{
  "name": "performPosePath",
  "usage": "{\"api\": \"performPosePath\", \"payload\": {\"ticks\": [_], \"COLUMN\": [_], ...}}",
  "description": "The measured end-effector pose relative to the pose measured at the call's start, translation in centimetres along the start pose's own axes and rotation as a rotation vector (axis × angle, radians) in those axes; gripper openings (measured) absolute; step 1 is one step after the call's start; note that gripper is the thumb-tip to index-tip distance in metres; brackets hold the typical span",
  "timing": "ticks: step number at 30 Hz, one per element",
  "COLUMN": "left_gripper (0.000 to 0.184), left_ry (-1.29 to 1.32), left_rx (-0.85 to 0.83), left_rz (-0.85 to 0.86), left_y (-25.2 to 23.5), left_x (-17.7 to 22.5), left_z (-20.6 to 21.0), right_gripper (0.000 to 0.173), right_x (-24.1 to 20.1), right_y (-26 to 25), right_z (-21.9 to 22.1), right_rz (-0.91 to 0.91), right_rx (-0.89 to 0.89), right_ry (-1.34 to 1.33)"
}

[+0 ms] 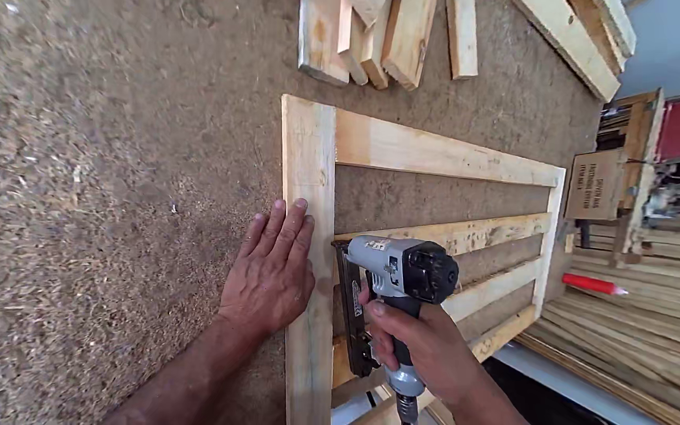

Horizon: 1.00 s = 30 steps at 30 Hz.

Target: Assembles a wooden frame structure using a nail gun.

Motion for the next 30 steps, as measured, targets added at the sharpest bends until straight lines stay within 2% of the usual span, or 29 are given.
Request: {"api": "performPosePath", "payload": {"ticks": [9,12,30], "left_gripper": [0.06,0.057,0.058], "left_ry": [0.075,0.07,0.075], "left_rx": [-0.011,-0.002,-0.025], "left_rz": [-0.009,-0.001,-0.001], "left_y": [-0.2,-0.2,-0.2], "left_x": [-0.2,-0.3,-0.4], "left_z": [-0.5,-0.5,-0.5], "right_gripper": [0.047,0.042,0.046], "right_x": [1.4,2.0,3.7], "right_y": [1.8,2.3,4.4], "right_z": [0.0,0.1,0.9], "right_rz": [-0.046,-0.05,-0.074], "right_rx": [-0.027,-0.02,0.017], "right_ry": [-0.008,-0.02,-0.006]}}
Point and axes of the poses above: each hand's wrist, its own y-axis away from the middle knuckle, its own z-axis out of the palm, x = y × z, the point moved 5 cm from there along -y, towards the middle knuckle, and after that the axes turned 12 degrees about -z, right-handed, at the moved point
